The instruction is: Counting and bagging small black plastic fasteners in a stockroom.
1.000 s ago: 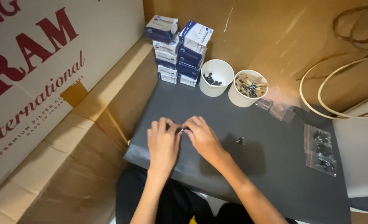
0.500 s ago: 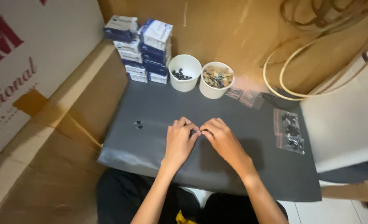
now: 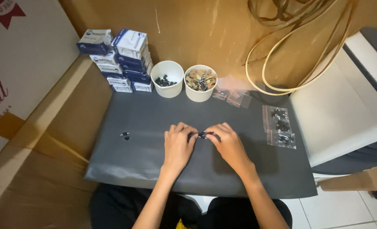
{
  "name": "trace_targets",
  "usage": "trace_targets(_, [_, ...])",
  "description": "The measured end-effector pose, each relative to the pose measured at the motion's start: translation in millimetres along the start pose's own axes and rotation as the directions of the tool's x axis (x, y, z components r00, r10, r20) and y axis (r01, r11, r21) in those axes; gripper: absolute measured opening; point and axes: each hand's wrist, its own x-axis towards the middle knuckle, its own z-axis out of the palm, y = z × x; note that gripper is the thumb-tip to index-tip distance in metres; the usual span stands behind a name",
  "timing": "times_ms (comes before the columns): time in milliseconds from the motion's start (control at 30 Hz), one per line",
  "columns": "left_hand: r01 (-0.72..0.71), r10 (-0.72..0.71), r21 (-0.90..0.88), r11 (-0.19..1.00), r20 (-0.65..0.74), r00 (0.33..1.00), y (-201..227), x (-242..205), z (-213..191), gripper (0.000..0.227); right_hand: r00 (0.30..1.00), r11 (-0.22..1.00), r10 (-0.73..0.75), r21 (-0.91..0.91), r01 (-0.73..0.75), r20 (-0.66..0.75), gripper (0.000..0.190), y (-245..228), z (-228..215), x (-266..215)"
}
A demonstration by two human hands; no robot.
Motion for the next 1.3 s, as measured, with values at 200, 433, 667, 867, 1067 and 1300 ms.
trace_targets(200, [0.006, -0.006, -0.023, 1.0, 0.006, 1.0, -1.2, -2.2, -3.0, 0.012, 1.0, 0.998, 0.003, -0.058, -0.004, -0.013, 0.01, -0.6, 2.0, -0.5])
trace_targets(433, [-0.05, 0.052, -0.03, 0.998, 0.075, 0.996, -5.8, -4.9, -14.2, 0.017, 1.0, 0.997, 0.013, -0.079, -0.015, -0.018, 0.007, -21.0, -1.8, 4.9])
trace_targets(667, [-0.088, 0.093, -0.129, 0.988, 0.038, 0.995, -23.3, -15.6, -52.6, 0.036, 0.997, 0.989, -0.073, -0.125, 0.077, 0.038, 0.007, -48.1, 21.8, 19.2])
trace_targets(867, [-0.116, 0.109, -0.051, 0.992, -0.118, 0.987, -72.5, -29.1, -87.6, 0.03, 0.982, 0.987, -0.094, -0.113, 0.113, 0.161, 0.007, -74.0, 63.3, 41.7])
trace_targets(1067, [-0.01, 0.047, 0.125, 0.992, -0.293, 0.955, -133.5, -44.9, -114.8, 0.021, 0.922, 0.997, -0.025, -0.058, 0.052, 0.387, 0.018, -106.5, 103.3, 72.5])
trace_targets(1300, [0.13, -0.086, 0.148, 0.98, -0.27, 0.959, -160.1, -51.1, -114.1, 0.018, 0.867, 1.0, -0.002, -0.01, 0.008, 0.498, 0.027, -136.3, 129.7, 94.7])
